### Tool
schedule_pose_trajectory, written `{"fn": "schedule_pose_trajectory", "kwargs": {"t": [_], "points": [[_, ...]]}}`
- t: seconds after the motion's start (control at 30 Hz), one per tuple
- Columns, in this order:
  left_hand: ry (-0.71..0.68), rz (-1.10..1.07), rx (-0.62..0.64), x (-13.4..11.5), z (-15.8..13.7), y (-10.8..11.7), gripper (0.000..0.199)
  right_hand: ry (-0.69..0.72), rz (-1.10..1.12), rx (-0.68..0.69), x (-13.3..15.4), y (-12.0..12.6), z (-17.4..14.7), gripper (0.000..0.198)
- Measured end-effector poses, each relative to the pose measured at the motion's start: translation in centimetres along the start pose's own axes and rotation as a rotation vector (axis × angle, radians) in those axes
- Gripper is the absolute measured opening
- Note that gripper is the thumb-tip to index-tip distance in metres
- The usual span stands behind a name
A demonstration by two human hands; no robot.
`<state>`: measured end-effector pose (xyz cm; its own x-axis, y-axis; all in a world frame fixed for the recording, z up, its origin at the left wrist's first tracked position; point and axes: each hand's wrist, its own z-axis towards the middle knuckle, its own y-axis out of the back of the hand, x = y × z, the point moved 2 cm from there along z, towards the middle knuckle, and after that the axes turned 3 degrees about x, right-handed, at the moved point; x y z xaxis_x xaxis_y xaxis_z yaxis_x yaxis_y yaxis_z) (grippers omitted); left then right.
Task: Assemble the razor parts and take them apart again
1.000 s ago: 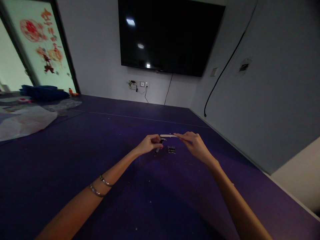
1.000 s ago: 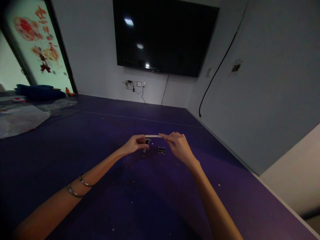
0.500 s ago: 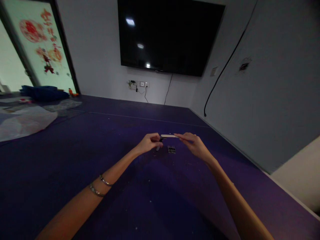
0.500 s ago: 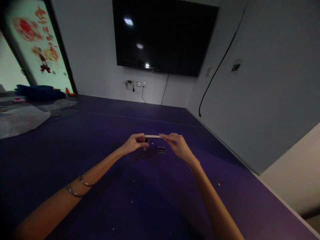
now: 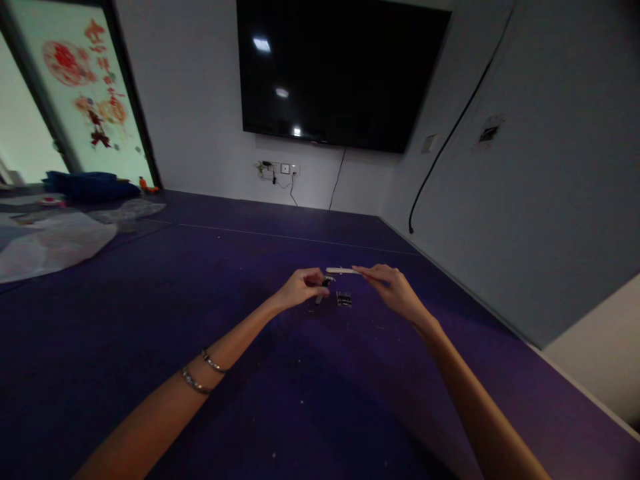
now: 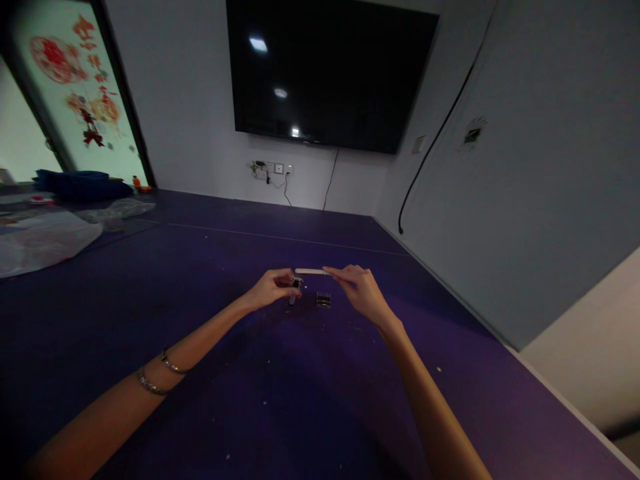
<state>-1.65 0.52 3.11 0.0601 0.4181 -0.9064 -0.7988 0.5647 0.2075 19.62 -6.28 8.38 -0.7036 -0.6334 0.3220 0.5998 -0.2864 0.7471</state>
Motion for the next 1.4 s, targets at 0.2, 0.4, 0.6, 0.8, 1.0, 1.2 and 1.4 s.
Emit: {"fn": "schedule_pose_trajectory", "kwargs": {"t": [0.2,0.4,0.6,0.8,1.0,1.2,1.4], "points": [[0.001,0.029,-0.014,-0.1,0.0,0.1,0.024,0.007,0.064,0.036,0.2,-0.5,0.0,0.031],[0.008,0.033,0.002,0.0,-0.1,0.0,0.023,-0.01,0.043,0.025,-0.2,-0.5,0.0,0.031],[0.017,0.026,-0.005,-0.2,-0.2,-0.2,0.022,0.001,0.141,0.056,-0.4,-0.8,-0.1,0.031],[0.032,0.004,-0.004,-0.4,-0.3,-0.6,0.022,-0.046,0.152,0.057,-0.7,-0.6,-0.3,0.031],[0.031,-0.023,0.011,-0.5,-0.3,-0.7,0.022,-0.053,0.159,0.057,-1.3,-0.7,-0.4,0.032],[0.023,-0.051,0.021,-0.8,-0.4,-0.9,0.02,-0.051,0.218,0.092,-1.4,-0.6,-0.4,0.032],[0.02,-0.081,0.019,-0.7,-0.4,-0.9,0.02,-0.086,0.227,0.067,-1.9,-0.6,-0.6,0.032]]}}
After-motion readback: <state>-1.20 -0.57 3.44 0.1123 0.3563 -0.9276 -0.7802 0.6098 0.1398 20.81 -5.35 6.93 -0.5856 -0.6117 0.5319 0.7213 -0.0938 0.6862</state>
